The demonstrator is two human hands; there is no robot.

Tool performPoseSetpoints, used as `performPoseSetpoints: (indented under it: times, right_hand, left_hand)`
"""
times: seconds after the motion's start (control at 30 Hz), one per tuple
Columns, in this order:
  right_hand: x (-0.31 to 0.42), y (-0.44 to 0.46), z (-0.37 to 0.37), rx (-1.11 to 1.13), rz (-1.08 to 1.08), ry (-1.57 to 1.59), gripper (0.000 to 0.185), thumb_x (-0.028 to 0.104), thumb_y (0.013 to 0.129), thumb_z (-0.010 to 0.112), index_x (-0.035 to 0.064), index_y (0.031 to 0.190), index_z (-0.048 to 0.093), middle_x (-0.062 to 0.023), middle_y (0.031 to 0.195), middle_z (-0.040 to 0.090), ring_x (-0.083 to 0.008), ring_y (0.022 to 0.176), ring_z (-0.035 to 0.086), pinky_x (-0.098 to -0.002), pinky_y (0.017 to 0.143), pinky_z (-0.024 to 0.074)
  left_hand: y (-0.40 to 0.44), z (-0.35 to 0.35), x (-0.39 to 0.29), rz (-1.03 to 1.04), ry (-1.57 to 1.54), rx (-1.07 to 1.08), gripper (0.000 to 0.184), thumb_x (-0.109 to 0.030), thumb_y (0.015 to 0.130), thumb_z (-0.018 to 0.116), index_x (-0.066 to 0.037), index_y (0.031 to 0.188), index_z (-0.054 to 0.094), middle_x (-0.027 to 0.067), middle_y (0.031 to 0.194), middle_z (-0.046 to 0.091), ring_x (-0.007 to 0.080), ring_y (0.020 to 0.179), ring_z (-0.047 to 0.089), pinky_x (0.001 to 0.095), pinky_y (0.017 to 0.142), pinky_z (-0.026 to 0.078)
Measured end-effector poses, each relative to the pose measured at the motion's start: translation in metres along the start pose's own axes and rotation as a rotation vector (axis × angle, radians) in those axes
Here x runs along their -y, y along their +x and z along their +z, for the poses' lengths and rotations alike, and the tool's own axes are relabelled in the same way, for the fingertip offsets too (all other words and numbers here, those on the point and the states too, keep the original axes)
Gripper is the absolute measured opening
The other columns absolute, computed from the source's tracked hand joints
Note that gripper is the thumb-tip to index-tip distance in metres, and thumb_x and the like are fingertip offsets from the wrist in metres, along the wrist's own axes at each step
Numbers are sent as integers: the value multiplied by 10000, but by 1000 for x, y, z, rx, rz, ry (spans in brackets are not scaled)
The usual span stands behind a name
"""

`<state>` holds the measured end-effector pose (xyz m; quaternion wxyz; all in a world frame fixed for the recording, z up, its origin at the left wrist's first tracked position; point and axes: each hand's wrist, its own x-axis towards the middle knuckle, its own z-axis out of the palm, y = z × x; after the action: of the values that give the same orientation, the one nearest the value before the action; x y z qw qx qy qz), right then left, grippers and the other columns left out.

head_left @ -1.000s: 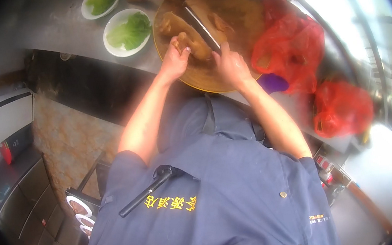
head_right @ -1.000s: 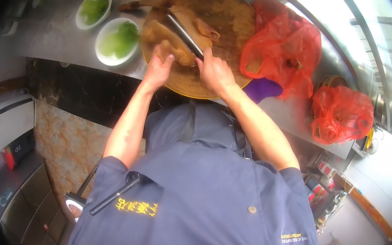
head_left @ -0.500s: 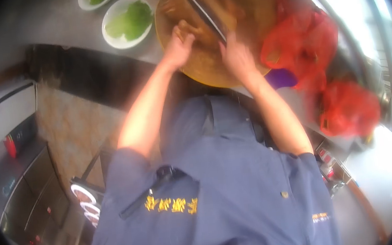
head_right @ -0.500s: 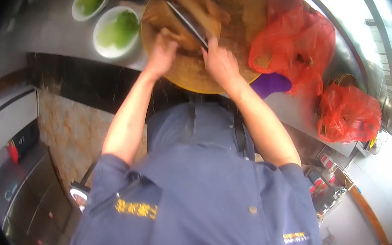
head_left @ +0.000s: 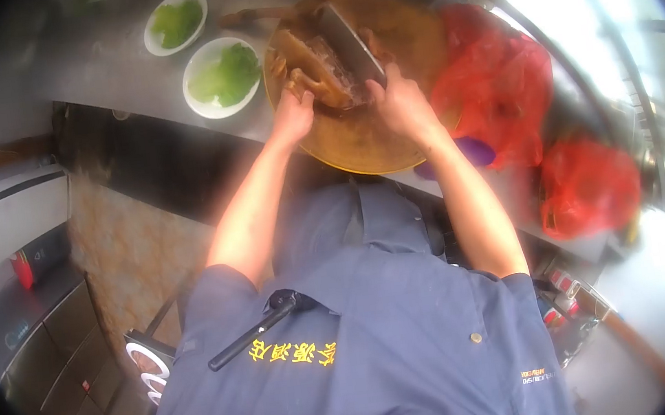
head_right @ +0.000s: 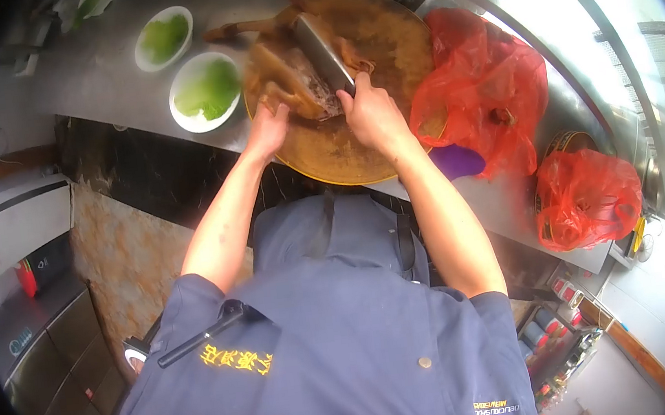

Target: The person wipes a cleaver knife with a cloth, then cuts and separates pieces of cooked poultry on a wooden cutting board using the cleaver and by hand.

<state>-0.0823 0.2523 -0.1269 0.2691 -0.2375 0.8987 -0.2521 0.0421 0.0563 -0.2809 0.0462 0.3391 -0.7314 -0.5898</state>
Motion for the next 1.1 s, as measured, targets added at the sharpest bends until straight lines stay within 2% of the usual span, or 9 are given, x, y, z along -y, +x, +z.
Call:
performPoseSetpoints:
  times: [0.1, 0.5, 0.6, 0.67, 0.77, 0.83, 0.97, 1.0, 1.1]
  right_hand:
    - [11, -22, -3, -122, 3, -73, 406, 365, 1095, 585, -18, 1177, 479, -375, 979, 713, -596, 953, 677, -646, 852, 532]
    - [-4, -51, 16, -177, -47, -236, 356, 342, 1087, 608, 20, 1153, 470, -329, 832, 700, -572, 785, 680, -655, 700, 540]
    - [42, -56, -20, -428, -268, -87, 327, 253, 1051, 687, 18, 1180, 500, -295, 826, 706, -524, 776, 702, -589, 645, 555]
    - [59, -58, -33, -576, -425, 37, 336, 180, 1019, 737, 19, 1189, 497, -273, 805, 702, -514, 761, 702, -560, 625, 554]
    - [13, -48, 8, -500, -340, 162, 365, 251, 1039, 712, 10, 1193, 485, -296, 835, 703, -525, 769, 698, -574, 643, 555]
    - [-56, -36, 63, -151, 49, -137, 429, 378, 1077, 626, -11, 1169, 471, -353, 867, 698, -576, 834, 686, -644, 723, 547]
    - [-37, -31, 29, -89, 18, -153, 418, 367, 1083, 620, -16, 1163, 474, -372, 886, 698, -592, 853, 681, -649, 743, 548]
    - [-39, -46, 28, -51, 14, -155, 420, 368, 1084, 617, -19, 1166, 477, -377, 898, 699, -592, 856, 682, -648, 744, 549]
    - [-26, -48, 14, -64, 20, -159, 420, 376, 1088, 613, -22, 1161, 501, -375, 903, 703, -592, 861, 682, -631, 751, 557]
  left_hand:
    - [-8, 1, -14, -43, -58, 17, 478, -261, 1066, 612, 77, 1395, 534, 307, 1305, 689, 449, 1287, 643, 464, 1091, 485]
    - [-13, 0, -20, 136, -20, -53, 467, -277, 1060, 620, 85, 1348, 554, 340, 1288, 680, 486, 1259, 641, 485, 1075, 493]
    - [-23, -4, -35, 32, 63, -41, 479, -283, 1054, 629, 84, 1352, 554, 345, 1290, 678, 489, 1267, 637, 494, 1073, 495]
    - [-17, -1, -26, 67, 38, -31, 516, -296, 1074, 618, 83, 1409, 517, 258, 1295, 687, 355, 1231, 663, 439, 1066, 490]
    - [-12, 2, -15, -38, 26, -8, 525, -330, 1074, 613, 87, 1381, 526, 270, 1289, 694, 383, 1226, 667, 452, 1053, 496]
    - [-20, -6, -32, -31, 115, 10, 511, -314, 1067, 613, 89, 1371, 534, 311, 1285, 687, 445, 1239, 652, 480, 1056, 499]
    - [-16, -10, -14, 212, 244, -165, 481, -299, 1066, 602, 91, 1343, 548, 359, 1233, 691, 506, 1217, 653, 520, 1032, 517]
    - [-23, -25, -44, 80, 195, 27, 482, -293, 1070, 596, 85, 1366, 542, 355, 1259, 689, 498, 1242, 648, 514, 1047, 515]
    - [-24, -23, -44, 78, 200, -16, 486, -300, 1065, 610, 73, 1369, 541, 345, 1308, 674, 503, 1262, 636, 503, 1078, 495]
